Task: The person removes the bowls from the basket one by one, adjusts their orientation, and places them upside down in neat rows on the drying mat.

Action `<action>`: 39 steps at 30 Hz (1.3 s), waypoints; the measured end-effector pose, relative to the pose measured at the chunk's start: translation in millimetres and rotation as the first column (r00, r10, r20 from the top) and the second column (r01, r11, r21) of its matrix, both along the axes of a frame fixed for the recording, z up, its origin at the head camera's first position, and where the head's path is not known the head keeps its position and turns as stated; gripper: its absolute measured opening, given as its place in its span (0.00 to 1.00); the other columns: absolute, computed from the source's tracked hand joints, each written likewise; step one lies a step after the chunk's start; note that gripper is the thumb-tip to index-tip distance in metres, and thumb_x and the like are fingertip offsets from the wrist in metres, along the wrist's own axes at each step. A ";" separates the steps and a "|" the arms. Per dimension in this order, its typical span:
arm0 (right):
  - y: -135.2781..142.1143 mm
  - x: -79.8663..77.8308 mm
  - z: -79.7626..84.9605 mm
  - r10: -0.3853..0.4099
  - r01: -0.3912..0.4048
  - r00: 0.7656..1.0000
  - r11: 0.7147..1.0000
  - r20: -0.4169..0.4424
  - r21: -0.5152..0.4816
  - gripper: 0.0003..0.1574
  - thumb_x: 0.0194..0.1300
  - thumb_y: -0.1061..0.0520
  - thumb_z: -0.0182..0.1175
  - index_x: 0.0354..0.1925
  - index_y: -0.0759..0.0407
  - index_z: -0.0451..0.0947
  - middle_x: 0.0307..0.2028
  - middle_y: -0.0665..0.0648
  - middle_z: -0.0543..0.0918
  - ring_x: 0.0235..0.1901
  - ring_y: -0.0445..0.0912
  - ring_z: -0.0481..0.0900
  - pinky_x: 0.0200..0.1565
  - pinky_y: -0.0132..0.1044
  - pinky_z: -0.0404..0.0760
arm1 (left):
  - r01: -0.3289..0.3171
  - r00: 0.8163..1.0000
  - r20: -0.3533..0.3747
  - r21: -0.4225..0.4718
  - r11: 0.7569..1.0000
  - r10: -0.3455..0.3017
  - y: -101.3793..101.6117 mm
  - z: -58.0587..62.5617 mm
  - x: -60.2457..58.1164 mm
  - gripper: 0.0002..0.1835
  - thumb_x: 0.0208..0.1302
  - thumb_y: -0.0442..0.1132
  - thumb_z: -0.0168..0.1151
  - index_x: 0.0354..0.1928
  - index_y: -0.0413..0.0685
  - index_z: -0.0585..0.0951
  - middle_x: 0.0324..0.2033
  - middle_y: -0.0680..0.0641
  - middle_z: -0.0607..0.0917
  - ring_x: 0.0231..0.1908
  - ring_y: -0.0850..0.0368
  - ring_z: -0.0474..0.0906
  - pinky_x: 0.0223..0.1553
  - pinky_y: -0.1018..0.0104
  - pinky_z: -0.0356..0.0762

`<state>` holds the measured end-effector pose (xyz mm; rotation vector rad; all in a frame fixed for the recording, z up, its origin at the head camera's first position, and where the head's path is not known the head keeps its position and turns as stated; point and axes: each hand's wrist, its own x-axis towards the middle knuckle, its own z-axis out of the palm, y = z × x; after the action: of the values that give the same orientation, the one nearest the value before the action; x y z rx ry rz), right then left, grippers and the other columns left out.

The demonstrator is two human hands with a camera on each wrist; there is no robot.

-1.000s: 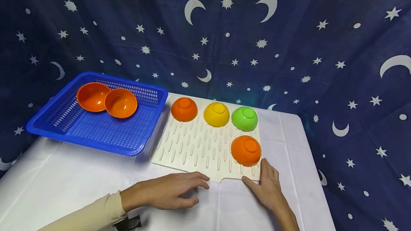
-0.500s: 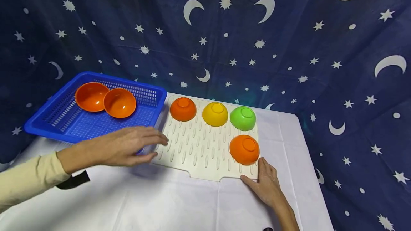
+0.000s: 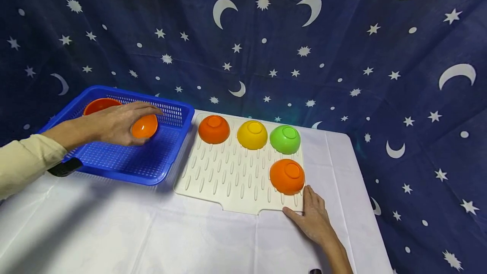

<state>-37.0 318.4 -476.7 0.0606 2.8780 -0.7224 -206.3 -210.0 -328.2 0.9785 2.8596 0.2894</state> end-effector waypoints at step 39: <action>-0.3 0.1 -0.4 -0.030 0.030 1.000 0.999 -0.002 -0.018 0.73 0.62 0.30 0.66 0.77 0.77 0.40 0.75 0.77 0.45 0.72 0.71 0.43 0.67 0.73 0.45 | -0.284 0.945 0.151 -0.059 0.957 0.290 -46.7 -42.1 -51.9 0.65 0.41 0.60 0.84 0.71 0.29 0.58 0.58 0.27 0.65 0.53 0.27 0.70 0.54 0.28 0.71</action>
<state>-36.9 318.1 -477.2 0.1013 2.8780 -0.7539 -258.2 -256.6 -370.3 0.5032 2.8422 0.3217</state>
